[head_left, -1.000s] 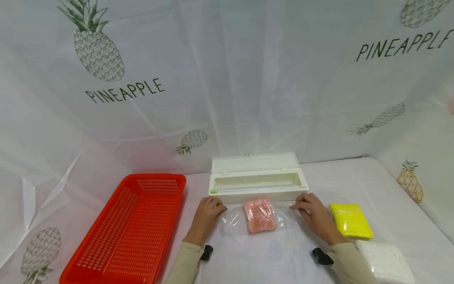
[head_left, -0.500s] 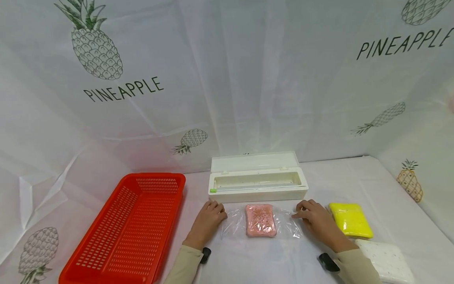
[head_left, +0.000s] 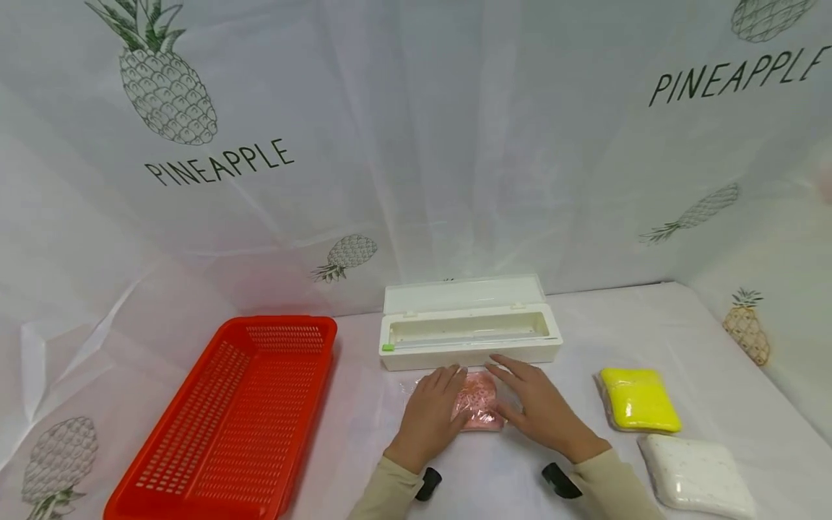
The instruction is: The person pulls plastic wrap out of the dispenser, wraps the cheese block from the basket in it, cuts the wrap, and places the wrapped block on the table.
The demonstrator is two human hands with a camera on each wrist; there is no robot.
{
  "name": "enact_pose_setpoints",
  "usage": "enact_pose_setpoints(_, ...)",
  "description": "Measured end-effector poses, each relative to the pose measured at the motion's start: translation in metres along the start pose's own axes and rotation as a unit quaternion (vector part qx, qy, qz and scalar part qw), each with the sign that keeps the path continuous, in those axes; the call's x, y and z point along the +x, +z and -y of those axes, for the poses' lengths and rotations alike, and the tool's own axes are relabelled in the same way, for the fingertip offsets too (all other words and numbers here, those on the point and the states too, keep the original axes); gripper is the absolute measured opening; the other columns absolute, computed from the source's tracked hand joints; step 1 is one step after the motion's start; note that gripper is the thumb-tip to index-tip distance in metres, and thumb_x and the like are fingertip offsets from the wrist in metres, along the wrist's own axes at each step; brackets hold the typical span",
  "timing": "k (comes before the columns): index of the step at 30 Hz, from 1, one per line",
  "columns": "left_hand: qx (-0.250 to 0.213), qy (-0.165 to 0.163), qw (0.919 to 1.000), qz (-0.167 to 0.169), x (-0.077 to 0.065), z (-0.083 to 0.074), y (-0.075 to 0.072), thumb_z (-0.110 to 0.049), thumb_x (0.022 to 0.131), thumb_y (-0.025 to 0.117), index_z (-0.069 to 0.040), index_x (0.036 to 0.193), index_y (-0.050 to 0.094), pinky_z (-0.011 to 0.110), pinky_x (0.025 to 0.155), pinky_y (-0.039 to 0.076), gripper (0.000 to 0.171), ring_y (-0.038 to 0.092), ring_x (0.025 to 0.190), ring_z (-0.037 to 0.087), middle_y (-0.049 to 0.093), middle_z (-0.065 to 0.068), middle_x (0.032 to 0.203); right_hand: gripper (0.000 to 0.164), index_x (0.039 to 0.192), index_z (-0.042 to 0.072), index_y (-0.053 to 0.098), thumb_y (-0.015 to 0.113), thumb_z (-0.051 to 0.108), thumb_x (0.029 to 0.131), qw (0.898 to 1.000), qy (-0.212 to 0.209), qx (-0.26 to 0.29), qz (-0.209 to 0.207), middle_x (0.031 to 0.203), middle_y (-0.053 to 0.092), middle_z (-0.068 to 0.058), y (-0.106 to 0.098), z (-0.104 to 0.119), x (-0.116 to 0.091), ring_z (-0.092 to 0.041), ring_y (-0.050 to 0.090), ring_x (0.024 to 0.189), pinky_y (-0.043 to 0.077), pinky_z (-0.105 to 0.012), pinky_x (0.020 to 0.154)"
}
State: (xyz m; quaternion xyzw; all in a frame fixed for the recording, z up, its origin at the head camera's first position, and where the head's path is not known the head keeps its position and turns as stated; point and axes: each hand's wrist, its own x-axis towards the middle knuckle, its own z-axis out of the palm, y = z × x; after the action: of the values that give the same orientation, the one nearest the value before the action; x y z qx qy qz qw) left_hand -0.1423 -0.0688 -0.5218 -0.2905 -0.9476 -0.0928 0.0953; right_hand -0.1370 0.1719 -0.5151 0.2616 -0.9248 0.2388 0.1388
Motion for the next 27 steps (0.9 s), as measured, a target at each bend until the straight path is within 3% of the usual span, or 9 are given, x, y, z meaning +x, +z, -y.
enact_pose_setpoints(4,0.026,-0.001,0.9995,0.016,-0.003,-0.010,0.011,-0.037,0.101,0.072,-0.008,0.147,0.061,0.041,0.116,0.044,0.056,0.056,0.141,0.026,0.058,0.007,0.154,0.062,0.142,0.000,0.064,0.080,0.035,0.093,0.999,-0.001,-0.015,0.050,0.150,0.060,-0.014,0.017,0.009,-0.003,-0.036,0.058,0.136,0.048,-0.057,0.109)
enact_pose_setpoints(9,0.056,0.019,0.9982,0.012,-0.004,-0.010,0.012,-0.033,0.104,0.066,-0.010,0.145,0.062,0.039,0.117,0.042,0.047,0.053,0.143,0.023,0.058,0.003,0.154,0.054,0.137,0.000,0.068,0.077,0.033,0.095,0.998,-0.010,-0.051,0.048,0.146,0.064,-0.013,0.021,0.016,-0.012,-0.033,0.060,0.134,0.048,-0.055,0.108)
enact_pose_setpoints(18,0.050,0.054,0.9973,-0.007,-0.002,-0.008,0.017,-0.020,0.098,0.072,-0.020,0.143,0.065,0.044,0.119,0.040,0.046,0.044,0.151,0.027,0.053,-0.002,0.159,0.055,0.136,-0.001,0.069,0.071,0.041,0.100,0.994,0.047,-0.066,0.078,0.143,0.066,-0.014,0.019,0.041,-0.023,-0.032,0.062,0.125,0.046,-0.053,0.108)
enact_pose_setpoints(22,0.058,0.057,0.9956,-0.047,-0.006,-0.013,0.021,-0.016,0.094,0.076,-0.026,0.139,0.068,0.043,0.113,0.045,0.046,0.049,0.146,0.025,0.055,-0.001,0.155,0.047,0.130,0.001,0.072,0.072,0.037,0.099,0.991,0.077,-0.061,0.090,0.130,0.068,-0.009,0.014,0.048,-0.028,-0.028,0.062,0.113,0.047,-0.053,0.105)
enact_pose_setpoints(27,0.031,0.060,0.9911,-0.115,-0.018,-0.015,0.022,-0.013,0.087,0.083,-0.025,0.116,0.073,0.036,0.094,0.049,0.034,0.060,0.116,0.018,0.065,-0.003,0.124,0.029,0.122,0.010,0.077,0.072,0.028,0.100,0.989,0.108,-0.033,0.095,0.102,0.061,0.009,0.007,0.049,-0.035,-0.010,0.050,0.091,0.051,-0.049,0.098)
